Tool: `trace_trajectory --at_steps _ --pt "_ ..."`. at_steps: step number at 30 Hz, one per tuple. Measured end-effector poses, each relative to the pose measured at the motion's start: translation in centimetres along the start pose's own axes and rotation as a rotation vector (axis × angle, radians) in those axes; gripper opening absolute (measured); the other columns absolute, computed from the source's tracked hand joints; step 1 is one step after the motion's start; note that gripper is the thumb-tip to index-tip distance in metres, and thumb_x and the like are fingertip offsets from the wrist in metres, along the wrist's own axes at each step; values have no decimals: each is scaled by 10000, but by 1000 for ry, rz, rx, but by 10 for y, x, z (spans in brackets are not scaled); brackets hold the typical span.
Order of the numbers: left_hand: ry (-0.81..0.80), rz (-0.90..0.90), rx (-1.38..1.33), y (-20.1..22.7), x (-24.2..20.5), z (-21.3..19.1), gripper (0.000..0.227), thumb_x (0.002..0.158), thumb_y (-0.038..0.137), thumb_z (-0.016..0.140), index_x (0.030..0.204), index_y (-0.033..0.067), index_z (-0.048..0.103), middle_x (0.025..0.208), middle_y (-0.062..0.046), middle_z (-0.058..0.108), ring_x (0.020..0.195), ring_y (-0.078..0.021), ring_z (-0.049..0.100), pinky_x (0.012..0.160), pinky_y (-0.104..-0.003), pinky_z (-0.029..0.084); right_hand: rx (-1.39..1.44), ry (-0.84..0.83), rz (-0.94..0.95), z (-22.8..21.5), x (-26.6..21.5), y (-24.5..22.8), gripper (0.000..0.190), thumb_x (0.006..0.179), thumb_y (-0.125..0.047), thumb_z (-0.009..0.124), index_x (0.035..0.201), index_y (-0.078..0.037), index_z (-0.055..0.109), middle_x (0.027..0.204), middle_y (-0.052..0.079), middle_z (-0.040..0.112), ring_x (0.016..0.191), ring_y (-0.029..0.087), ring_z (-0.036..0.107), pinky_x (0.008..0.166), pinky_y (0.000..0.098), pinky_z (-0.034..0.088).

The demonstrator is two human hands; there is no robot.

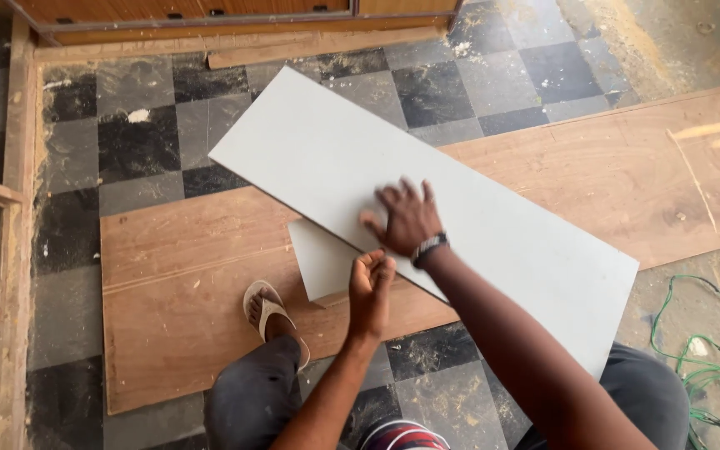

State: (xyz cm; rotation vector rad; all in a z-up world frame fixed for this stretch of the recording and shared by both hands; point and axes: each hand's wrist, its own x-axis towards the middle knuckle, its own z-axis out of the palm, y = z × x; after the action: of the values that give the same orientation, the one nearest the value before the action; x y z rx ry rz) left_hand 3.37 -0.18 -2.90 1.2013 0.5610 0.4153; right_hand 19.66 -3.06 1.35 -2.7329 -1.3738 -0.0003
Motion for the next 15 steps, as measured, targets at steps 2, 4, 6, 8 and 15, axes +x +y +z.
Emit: trace_trajectory --at_steps 2,4,6,8,15 --pt "33 -5 5 -5 2 -11 680 938 500 650 1297 -64 523 1229 -169 629 1162 -226 601 1046 -366 476 158 58 264 7 19 19 776 950 -728 400 1462 -157 516 1559 86 501 1517 356 325 1222 672 164" --pt "30 -21 -52 7 0 -14 648 948 477 649 1295 -56 527 1232 -163 624 1136 -217 590 1024 -367 481 208 37 344 1 12 53 766 962 -708 409 1488 -155 475 1588 135 398 1513 395 250 1180 703 130" --pt "24 -20 -118 18 3 -16 616 957 454 648 1294 -49 531 1235 -158 619 1111 -208 579 1003 -368 485 246 31 418 -2 -3 72 759 975 -688 417 1513 -153 435 1617 185 295 1509 434 174 1138 733 95" --pt "-7 -61 -108 22 0 -17 586 950 454 617 1283 -19 520 1277 -94 616 1142 -152 586 987 -335 490 240 24 360 4 -35 76 742 973 -640 460 1539 -162 421 1636 214 254 1516 455 143 1142 736 91" --pt "-30 10 -96 -13 8 -13 576 1004 449 617 1299 -40 541 1155 -176 647 1045 -190 615 961 -323 514 -38 39 -11 39 -67 -24 761 910 -575 493 1533 -147 406 1675 188 229 1543 440 121 1187 657 82"
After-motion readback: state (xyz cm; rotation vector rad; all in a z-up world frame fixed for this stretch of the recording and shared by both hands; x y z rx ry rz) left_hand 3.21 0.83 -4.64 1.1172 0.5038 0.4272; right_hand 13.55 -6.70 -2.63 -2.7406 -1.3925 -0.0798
